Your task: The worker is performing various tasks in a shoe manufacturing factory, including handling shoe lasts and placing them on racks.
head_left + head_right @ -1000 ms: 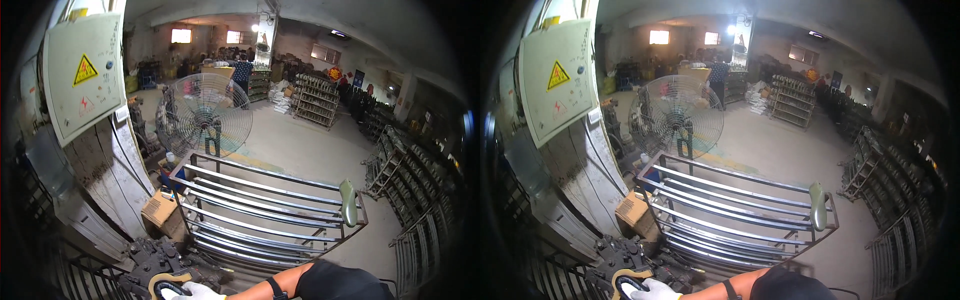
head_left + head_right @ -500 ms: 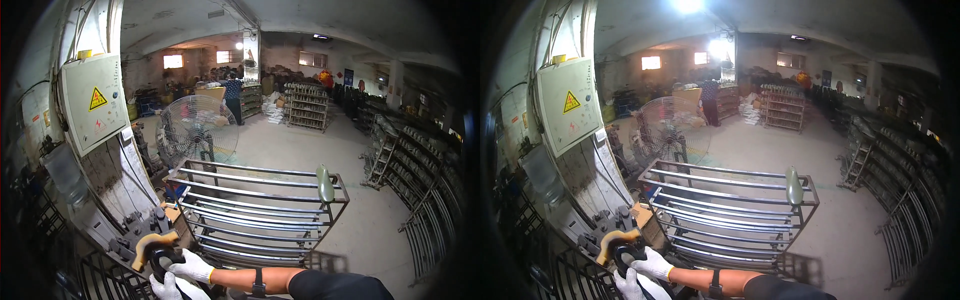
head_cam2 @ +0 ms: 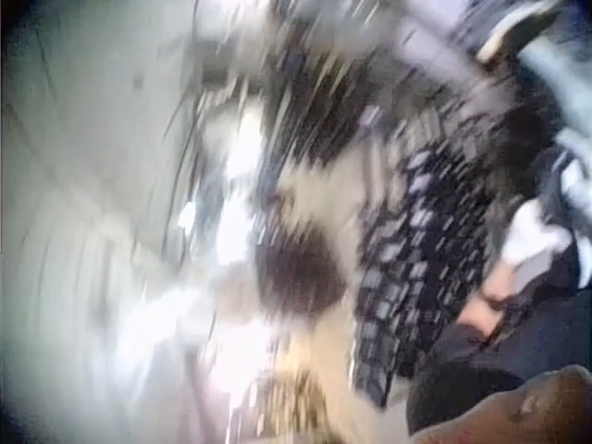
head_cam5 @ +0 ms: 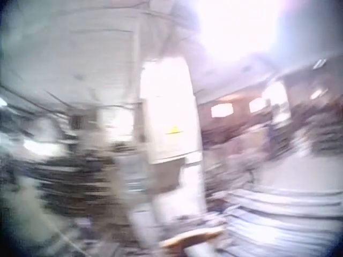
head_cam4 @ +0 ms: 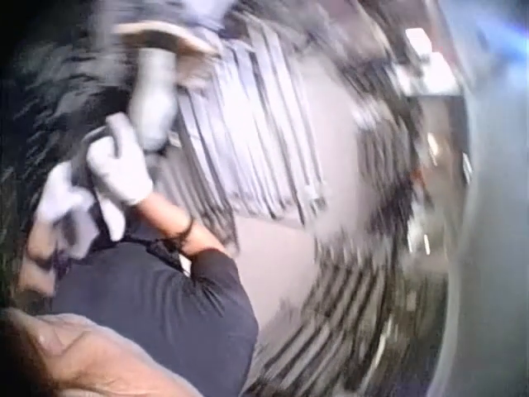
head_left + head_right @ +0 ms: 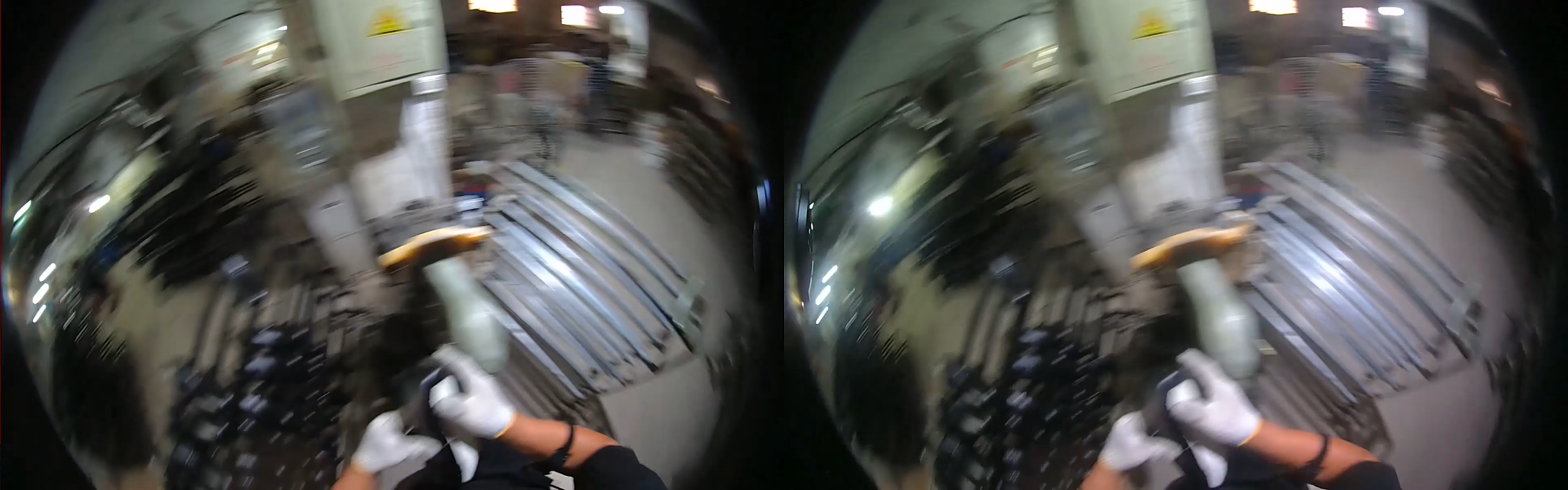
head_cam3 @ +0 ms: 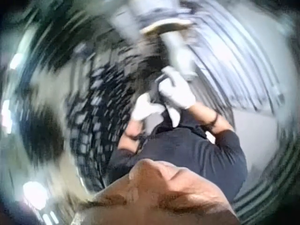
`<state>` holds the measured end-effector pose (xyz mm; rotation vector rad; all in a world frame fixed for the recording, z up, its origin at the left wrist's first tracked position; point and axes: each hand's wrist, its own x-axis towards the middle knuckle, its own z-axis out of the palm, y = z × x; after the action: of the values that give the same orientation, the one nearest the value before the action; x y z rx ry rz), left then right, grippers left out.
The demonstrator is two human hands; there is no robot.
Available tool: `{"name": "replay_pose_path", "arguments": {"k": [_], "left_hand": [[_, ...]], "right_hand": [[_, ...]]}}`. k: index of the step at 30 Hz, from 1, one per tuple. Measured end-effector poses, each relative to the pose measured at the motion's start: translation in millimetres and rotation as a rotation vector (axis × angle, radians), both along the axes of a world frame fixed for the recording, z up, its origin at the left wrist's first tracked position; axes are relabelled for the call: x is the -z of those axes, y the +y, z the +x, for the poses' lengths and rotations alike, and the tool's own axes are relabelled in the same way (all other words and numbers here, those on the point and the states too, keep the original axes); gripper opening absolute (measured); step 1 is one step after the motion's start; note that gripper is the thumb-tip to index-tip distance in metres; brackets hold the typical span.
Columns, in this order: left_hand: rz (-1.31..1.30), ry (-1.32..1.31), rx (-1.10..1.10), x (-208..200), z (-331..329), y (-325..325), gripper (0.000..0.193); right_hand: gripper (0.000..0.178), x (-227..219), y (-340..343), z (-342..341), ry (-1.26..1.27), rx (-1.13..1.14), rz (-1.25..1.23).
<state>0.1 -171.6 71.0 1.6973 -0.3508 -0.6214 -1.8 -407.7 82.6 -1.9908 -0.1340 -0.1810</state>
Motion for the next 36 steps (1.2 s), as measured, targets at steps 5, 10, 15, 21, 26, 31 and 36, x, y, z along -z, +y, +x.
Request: {"name": "replay_pose_path", "arguments": {"k": [5, 10, 15, 21, 26, 31, 36], "left_hand": [[-0.033, -0.657, -0.334, -65, 16, 13, 0.061], [0.258, -0.585, -0.637, -92, 66, 90, 0.044], [0.639, -0.784, -0.971, -124, 172, 249, 0.03], [0.712, -0.842, -1.349, -30, 248, 359, 0.039], [1.382, -0.512, -1.551, -77, 181, 265, 0.068], [1.057, -0.598, -1.075, -12, 297, 33, 0.069], [0.532, -0.47, -0.686, -10, 306, -102, 0.07]], "right_hand": [[0.066, -43, 58, 82, 0.311, -0.395, 0.736], [0.067, -40, 93, 124, 0.128, -0.244, 0.167], [0.079, -44, -38, 156, -0.505, 0.181, -0.52], [0.086, -39, -62, 205, 0.079, -0.057, -0.852], [0.068, -71, -100, 200, -0.081, -0.309, -0.594], [0.046, -45, -50, 247, -0.022, -0.514, -0.622], [0.089, -60, -141, 214, 0.245, -0.033, -0.082]]}}
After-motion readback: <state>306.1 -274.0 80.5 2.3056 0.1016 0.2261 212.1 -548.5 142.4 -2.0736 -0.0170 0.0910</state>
